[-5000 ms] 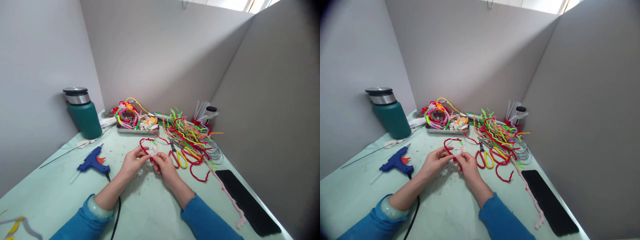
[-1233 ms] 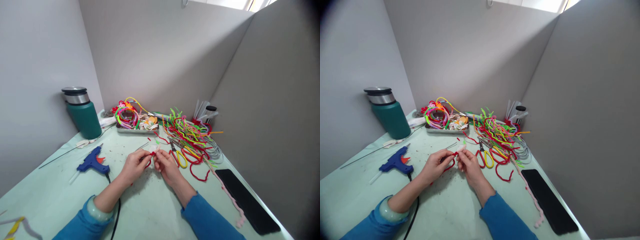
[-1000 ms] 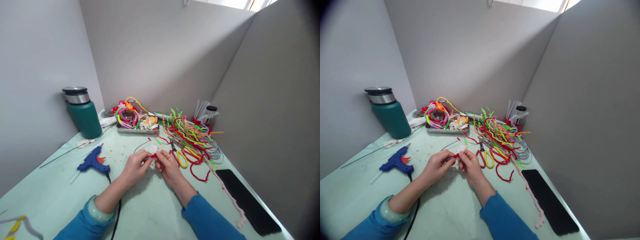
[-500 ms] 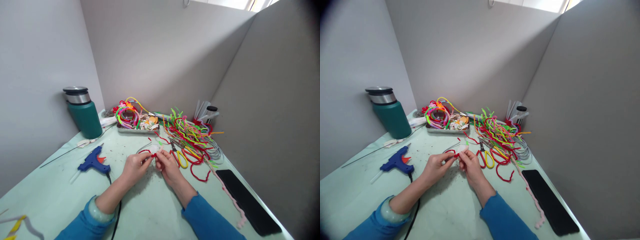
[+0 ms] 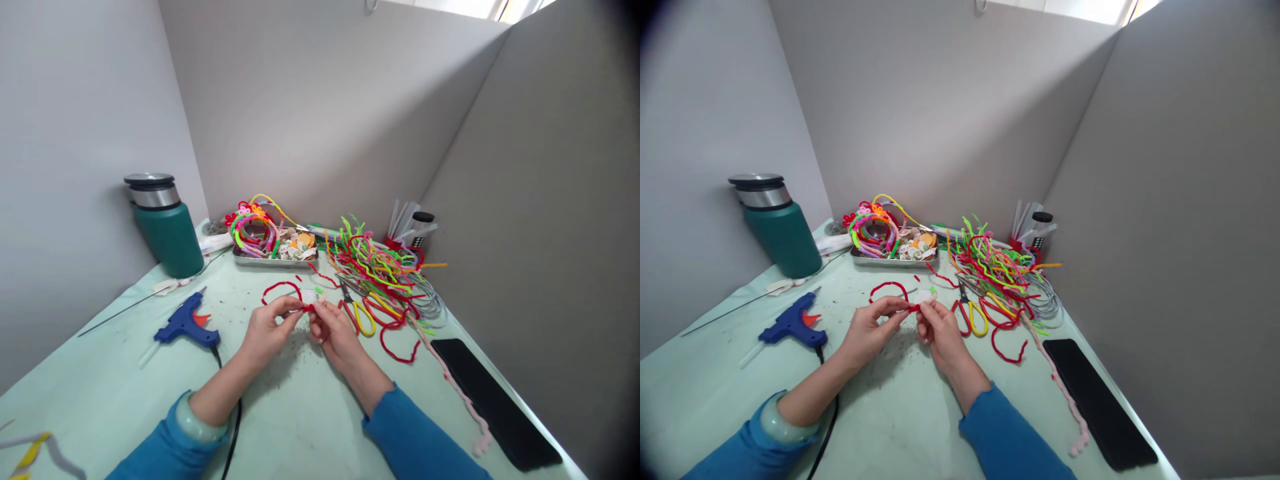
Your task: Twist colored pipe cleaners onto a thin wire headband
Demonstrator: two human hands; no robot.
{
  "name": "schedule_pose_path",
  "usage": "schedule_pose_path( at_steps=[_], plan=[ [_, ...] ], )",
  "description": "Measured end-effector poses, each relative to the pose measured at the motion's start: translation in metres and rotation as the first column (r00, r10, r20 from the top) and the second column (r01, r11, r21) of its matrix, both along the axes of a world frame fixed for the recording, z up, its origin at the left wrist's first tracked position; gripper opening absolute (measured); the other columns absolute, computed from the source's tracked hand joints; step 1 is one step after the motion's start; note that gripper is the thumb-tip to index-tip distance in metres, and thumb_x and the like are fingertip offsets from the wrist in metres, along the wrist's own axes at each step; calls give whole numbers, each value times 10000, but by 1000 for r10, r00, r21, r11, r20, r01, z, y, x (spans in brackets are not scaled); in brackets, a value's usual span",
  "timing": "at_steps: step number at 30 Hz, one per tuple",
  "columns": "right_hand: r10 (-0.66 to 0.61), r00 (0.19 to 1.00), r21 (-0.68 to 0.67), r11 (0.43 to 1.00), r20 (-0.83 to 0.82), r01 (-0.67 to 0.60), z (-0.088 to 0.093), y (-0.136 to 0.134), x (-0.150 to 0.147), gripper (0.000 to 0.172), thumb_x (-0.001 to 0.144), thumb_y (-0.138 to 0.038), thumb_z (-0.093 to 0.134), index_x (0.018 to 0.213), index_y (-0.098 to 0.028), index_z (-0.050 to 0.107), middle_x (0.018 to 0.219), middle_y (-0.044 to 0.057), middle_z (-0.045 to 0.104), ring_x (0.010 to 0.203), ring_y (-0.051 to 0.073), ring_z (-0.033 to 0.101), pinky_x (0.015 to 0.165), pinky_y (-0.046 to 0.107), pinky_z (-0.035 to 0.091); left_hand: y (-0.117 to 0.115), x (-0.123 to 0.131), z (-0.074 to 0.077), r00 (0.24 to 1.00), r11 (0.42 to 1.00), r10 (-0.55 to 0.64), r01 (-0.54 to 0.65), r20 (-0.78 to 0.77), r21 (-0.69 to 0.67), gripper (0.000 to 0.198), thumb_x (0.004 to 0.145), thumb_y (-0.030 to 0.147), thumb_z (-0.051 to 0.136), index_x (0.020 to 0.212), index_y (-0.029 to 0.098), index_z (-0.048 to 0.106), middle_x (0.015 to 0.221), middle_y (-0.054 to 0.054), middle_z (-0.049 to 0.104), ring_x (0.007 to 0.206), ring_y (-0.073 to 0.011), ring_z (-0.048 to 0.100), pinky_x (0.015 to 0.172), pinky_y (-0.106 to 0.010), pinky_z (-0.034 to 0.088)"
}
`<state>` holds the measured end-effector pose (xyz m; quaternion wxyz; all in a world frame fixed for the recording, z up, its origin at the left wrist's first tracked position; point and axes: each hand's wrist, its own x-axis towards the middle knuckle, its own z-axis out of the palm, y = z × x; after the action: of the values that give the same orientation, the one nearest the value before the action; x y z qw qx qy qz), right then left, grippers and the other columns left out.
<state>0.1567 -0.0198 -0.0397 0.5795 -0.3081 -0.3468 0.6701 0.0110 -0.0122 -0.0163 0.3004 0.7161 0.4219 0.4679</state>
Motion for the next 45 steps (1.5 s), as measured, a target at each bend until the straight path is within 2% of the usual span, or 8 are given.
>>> schedule_pose_path(
  at_steps=[9,13,24,29,34,37,43,45],
  plan=[
    [-23,998,62,998,61,20,-2,0,-1,178,755,-314,624,724,-181,509,566,-64,447,431,45,360,393,165,262,4,0,-8,997,983,5,9,72,-184,313,733,270,593,1016,145,544,807,-48,704,747,-168,654,701,-269,504],
    [-24,996,69,997,87,18,-2,0,-1,183,753,-321,621,726,-184,503,538,-66,432,428,51,355,387,165,252,6,3,-6,990,962,-7,46,141,-270,252,689,273,623,892,125,600,783,-63,692,705,-171,645,638,-262,516],
    [-41,985,98,995,167,24,-6,0,-2,187,716,-308,653,766,-187,520,521,-74,439,409,48,356,380,165,259,6,4,-1,983,949,-25,81,184,-304,141,673,262,618,727,134,633,712,-47,683,680,-160,627,582,-220,486],
    [-42,980,101,995,194,23,-5,-1,-2,196,721,-334,638,741,-178,522,505,-70,437,405,51,351,383,171,263,5,2,-4,989,958,37,7,147,-285,164,676,284,616,744,148,676,678,-30,685,606,-142,606,547,-212,476],
    [-37,986,85,996,160,24,-4,-1,-2,201,719,-340,638,744,-172,531,504,-69,434,411,53,345,395,173,271,6,-2,-5,986,968,-44,82,161,-237,184,678,257,606,787,140,697,759,-52,707,673,-156,621,617,-227,482],
    [-27,989,70,997,143,17,-4,-2,-1,191,729,-337,634,745,-173,537,517,-64,432,428,55,354,404,173,273,5,-2,-4,983,965,-75,114,166,-237,196,689,268,597,800,138,692,749,-53,699,635,-146,605,579,-223,470],
    [-20,992,69,998,128,11,-1,-3,-1,185,728,-329,638,730,-171,540,538,-60,432,434,53,354,403,170,263,3,-1,-3,981,956,-26,81,191,-283,257,762,340,535,897,145,634,534,12,587,496,-112,528,484,-203,402],
    [-15,992,78,997,122,6,0,-4,-1,178,728,-320,637,728,-166,549,576,-48,471,435,45,352,403,168,258,3,-1,-2,980,949,-51,109,195,-297,258,783,354,511,895,149,620,546,14,584,487,-105,521,483,-202,394]
  ],
)
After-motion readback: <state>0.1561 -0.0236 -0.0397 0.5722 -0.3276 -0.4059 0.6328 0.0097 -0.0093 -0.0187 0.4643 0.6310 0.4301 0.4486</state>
